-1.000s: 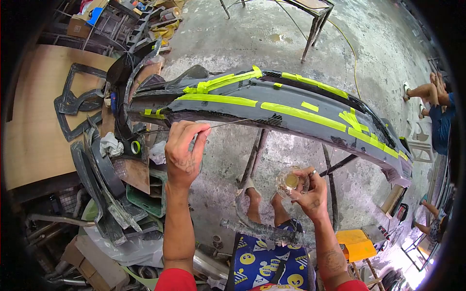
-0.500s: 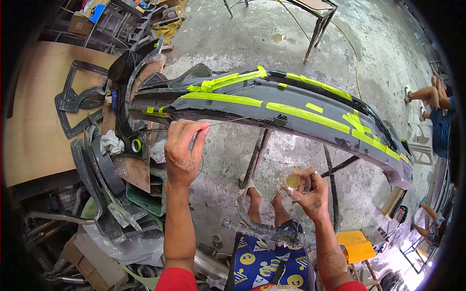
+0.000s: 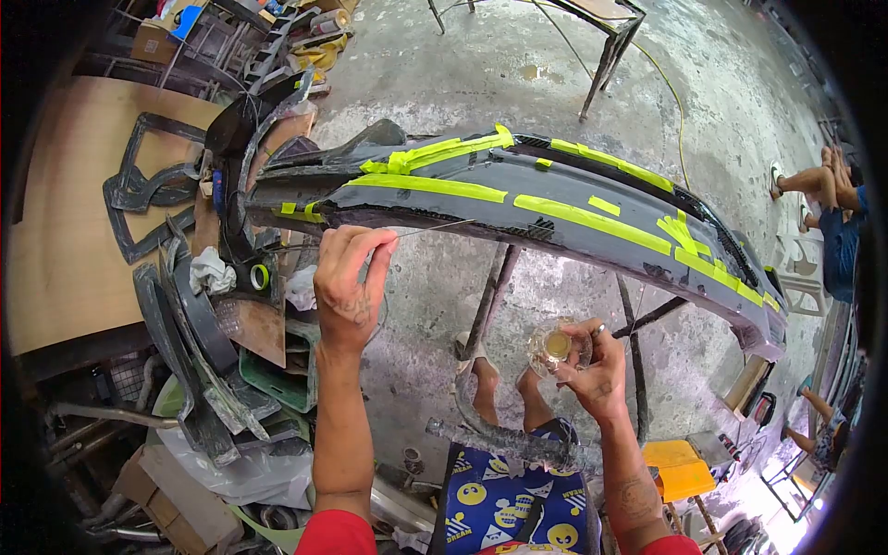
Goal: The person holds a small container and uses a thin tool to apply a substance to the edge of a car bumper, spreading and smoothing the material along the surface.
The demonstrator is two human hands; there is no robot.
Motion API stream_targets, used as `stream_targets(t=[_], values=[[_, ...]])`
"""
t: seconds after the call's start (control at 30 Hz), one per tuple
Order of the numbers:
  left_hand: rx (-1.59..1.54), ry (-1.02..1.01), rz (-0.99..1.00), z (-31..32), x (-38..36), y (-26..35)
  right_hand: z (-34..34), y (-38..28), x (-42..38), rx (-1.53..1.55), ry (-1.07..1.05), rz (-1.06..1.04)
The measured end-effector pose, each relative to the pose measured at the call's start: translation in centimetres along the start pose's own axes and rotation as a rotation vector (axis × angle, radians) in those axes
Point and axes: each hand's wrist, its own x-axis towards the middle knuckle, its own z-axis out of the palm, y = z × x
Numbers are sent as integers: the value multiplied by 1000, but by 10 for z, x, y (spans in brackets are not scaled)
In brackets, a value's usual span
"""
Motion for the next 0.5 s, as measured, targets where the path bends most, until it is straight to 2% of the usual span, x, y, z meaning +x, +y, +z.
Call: stream_targets(t=[0.5], values=[[-34, -2, 1, 3, -4, -11, 9, -1, 0, -32, 25, -4]])
